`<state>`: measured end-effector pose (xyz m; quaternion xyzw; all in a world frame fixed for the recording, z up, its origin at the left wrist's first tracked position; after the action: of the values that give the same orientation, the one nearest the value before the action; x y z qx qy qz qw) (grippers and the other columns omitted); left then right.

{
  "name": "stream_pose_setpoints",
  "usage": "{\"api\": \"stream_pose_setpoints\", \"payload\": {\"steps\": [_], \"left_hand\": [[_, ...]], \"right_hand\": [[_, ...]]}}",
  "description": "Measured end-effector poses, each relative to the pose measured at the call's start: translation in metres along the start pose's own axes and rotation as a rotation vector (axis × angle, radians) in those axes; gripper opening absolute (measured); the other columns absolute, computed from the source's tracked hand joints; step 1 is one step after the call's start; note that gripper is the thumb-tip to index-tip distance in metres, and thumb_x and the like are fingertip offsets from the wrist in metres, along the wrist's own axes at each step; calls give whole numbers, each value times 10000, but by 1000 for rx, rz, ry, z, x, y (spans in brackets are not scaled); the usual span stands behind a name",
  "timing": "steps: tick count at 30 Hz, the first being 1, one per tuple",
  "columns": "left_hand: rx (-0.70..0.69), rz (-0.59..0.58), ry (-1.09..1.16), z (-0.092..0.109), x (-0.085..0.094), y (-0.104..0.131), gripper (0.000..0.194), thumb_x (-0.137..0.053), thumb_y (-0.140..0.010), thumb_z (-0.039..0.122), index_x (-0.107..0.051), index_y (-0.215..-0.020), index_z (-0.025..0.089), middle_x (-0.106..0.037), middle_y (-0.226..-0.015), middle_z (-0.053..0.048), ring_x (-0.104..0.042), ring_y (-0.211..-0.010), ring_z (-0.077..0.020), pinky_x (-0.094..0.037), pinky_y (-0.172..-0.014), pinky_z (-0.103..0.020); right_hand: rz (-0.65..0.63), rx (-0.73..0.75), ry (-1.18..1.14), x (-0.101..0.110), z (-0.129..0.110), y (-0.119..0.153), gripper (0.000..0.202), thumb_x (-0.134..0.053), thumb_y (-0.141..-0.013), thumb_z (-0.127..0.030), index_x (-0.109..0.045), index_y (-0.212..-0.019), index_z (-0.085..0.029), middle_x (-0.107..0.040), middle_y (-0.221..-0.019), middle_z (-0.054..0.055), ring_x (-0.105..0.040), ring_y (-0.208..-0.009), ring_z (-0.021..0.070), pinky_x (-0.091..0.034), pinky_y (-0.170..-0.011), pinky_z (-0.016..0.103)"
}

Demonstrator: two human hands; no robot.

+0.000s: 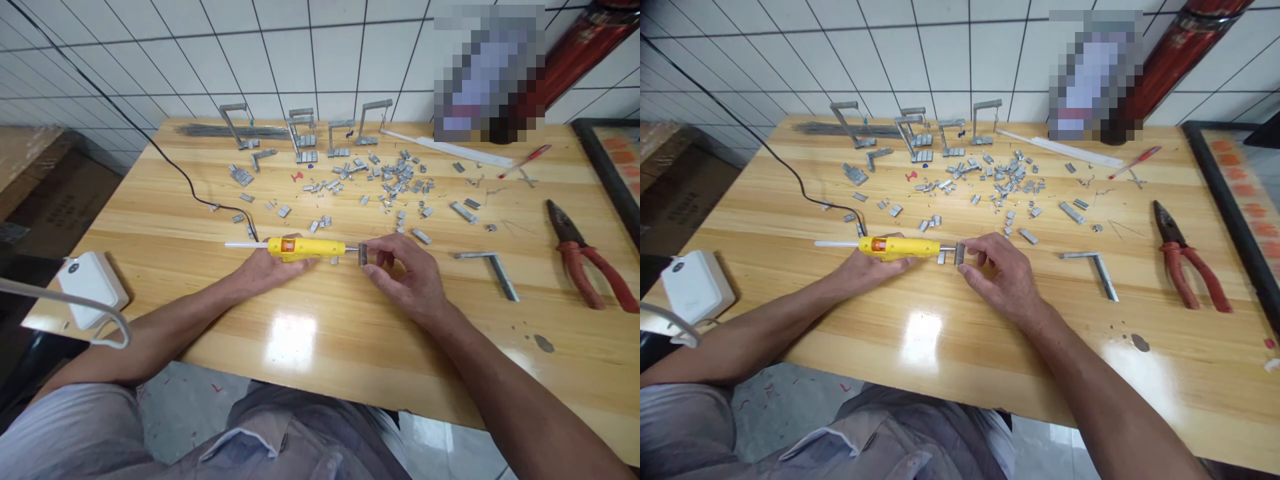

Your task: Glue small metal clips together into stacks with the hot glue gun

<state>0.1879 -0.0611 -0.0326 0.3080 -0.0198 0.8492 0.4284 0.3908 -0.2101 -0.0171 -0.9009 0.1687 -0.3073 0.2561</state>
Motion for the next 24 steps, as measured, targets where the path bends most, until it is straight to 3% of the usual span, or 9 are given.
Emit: {"api": "stream_pose_setpoints", "payload": {"steps": [19, 24], "left_hand": [[-11, -6, 64, 11, 0, 1, 268, -727, -813, 447, -599, -844, 213, -571, -687, 39, -537, -624, -129, -474, -581, -234], [-9, -2, 39, 5, 2, 2, 278, -737, -828, 456, -607, -845, 211, -606, -701, 28, -564, -641, -141, -487, -577, -238]], "right_hand": [[0, -23, 24, 1, 2, 0, 198, -712, -957, -244, -715, -1154, -258, -711, -876, 29, -647, -722, 174, -525, -639, 330], [-17, -55, 24, 1, 3, 0, 199, -715, -944, -241, -719, -1142, -262, -715, -862, 29, -649, -729, 183, -530, -647, 344]]}}
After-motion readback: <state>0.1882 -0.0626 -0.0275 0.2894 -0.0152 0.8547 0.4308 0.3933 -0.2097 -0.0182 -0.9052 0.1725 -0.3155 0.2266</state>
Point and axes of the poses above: each hand's wrist, its own y-axis away from the middle knuckle, its own x-axis out of the back of the hand, z = x × y, the point moved 5 cm from there along -y, towards the middle knuckle
